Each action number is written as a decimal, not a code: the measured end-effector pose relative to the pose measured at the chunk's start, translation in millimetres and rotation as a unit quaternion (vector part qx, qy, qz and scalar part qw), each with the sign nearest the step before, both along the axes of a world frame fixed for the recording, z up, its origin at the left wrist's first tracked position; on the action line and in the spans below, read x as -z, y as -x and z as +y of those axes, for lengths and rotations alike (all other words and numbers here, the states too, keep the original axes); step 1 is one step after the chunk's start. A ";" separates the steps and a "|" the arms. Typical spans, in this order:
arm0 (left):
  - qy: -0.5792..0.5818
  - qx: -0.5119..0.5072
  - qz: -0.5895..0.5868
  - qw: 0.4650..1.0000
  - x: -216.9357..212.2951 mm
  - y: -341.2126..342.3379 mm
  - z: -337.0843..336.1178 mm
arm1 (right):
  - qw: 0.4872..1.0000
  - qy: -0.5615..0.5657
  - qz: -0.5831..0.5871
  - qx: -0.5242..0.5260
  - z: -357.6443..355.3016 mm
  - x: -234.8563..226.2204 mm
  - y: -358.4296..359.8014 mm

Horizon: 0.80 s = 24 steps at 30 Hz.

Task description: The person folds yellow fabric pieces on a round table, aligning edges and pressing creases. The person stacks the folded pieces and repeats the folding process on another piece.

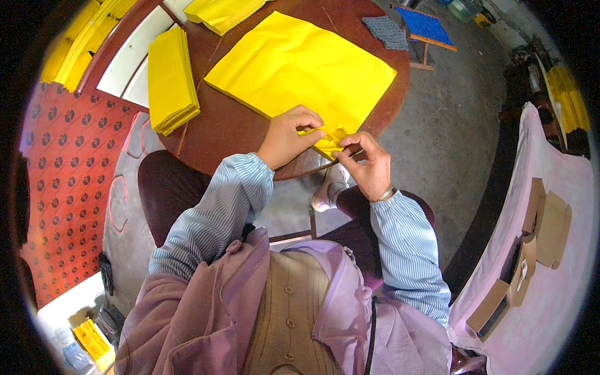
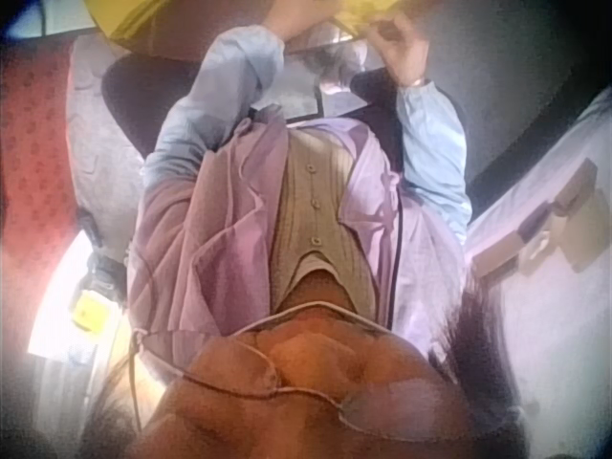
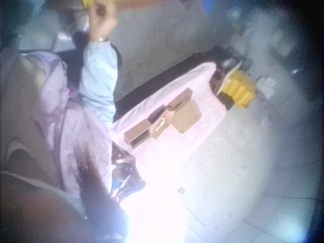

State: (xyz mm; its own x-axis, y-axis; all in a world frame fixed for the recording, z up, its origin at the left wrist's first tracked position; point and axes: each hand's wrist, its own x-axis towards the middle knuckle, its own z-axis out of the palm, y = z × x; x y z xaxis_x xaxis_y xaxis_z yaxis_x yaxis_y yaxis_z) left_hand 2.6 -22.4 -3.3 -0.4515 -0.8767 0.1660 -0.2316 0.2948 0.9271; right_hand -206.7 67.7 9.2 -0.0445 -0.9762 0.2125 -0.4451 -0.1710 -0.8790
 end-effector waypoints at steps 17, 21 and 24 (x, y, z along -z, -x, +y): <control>-0.009 0.000 -0.022 1.000 -3.8 -0.9 -2.4 | 0.997 0.035 0.057 -0.045 -0.4 -11.6 1.0; -0.020 0.001 -0.022 1.000 -3.8 -1.2 -2.1 | 0.997 0.027 0.060 -0.046 -1.6 -11.0 1.7; -0.021 0.003 -0.021 1.000 -4.9 -1.1 -1.9 | 0.997 0.009 0.065 -0.041 -1.6 -11.0 2.0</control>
